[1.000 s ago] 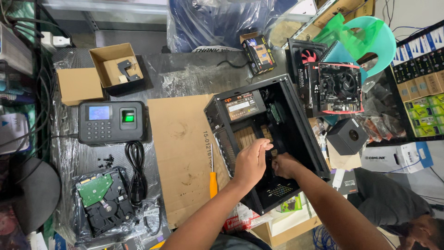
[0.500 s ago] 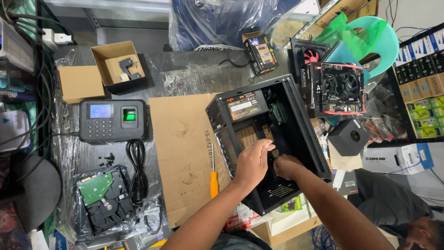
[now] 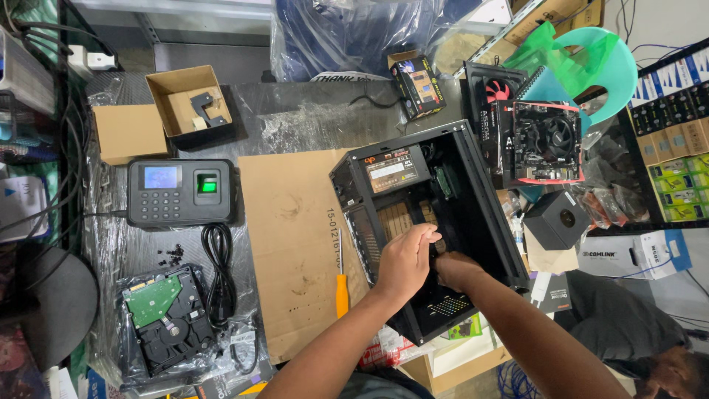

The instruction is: The person works inside an open computer case, routing cables and securing components with a screwdriver. They reach into a plastic storage bin to retrieve small parts, then continue tightening screws and adjusting internal wiring within the case.

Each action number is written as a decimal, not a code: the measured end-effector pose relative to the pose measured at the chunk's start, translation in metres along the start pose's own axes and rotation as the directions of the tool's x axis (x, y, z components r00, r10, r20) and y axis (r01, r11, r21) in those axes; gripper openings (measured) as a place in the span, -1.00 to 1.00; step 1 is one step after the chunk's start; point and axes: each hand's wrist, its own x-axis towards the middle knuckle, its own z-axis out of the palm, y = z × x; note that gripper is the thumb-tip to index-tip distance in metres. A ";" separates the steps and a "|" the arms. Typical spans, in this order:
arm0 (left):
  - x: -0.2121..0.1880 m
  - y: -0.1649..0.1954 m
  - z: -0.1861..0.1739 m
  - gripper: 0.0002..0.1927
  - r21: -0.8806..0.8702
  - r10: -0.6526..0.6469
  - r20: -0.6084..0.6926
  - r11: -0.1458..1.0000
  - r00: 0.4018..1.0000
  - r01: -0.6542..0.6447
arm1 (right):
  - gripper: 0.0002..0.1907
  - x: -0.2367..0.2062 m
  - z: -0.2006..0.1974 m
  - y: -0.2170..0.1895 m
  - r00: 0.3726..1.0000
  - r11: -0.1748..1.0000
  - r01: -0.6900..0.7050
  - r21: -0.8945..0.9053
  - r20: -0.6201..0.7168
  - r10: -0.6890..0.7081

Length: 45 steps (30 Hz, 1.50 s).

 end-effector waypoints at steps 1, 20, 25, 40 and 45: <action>0.000 0.000 0.000 -0.89 0.000 0.003 -0.002 1.000 1.000 -0.003 | -0.83 0.000 0.001 0.000 0.999 0.999 -0.035 0.039 0.031 0.033; 0.001 0.000 0.000 -0.89 0.010 -0.008 0.002 1.000 1.000 0.008 | -0.58 0.007 0.013 -0.002 0.998 0.997 -0.063 0.038 0.016 0.062; 0.000 0.000 0.001 -0.89 0.030 0.001 0.009 1.000 1.000 -0.002 | -0.67 0.014 0.020 0.003 0.992 0.993 -0.108 0.052 0.067 0.104; 0.000 -0.002 0.003 -0.89 0.020 0.016 0.001 1.000 1.000 -0.016 | -0.69 0.038 0.041 0.017 0.976 0.972 -0.218 0.087 0.018 0.218; 0.002 -0.002 0.000 -0.89 0.012 -0.013 0.004 1.000 1.000 0.013 | -0.73 0.039 0.039 0.018 0.963 0.949 -0.267 0.166 0.086 0.255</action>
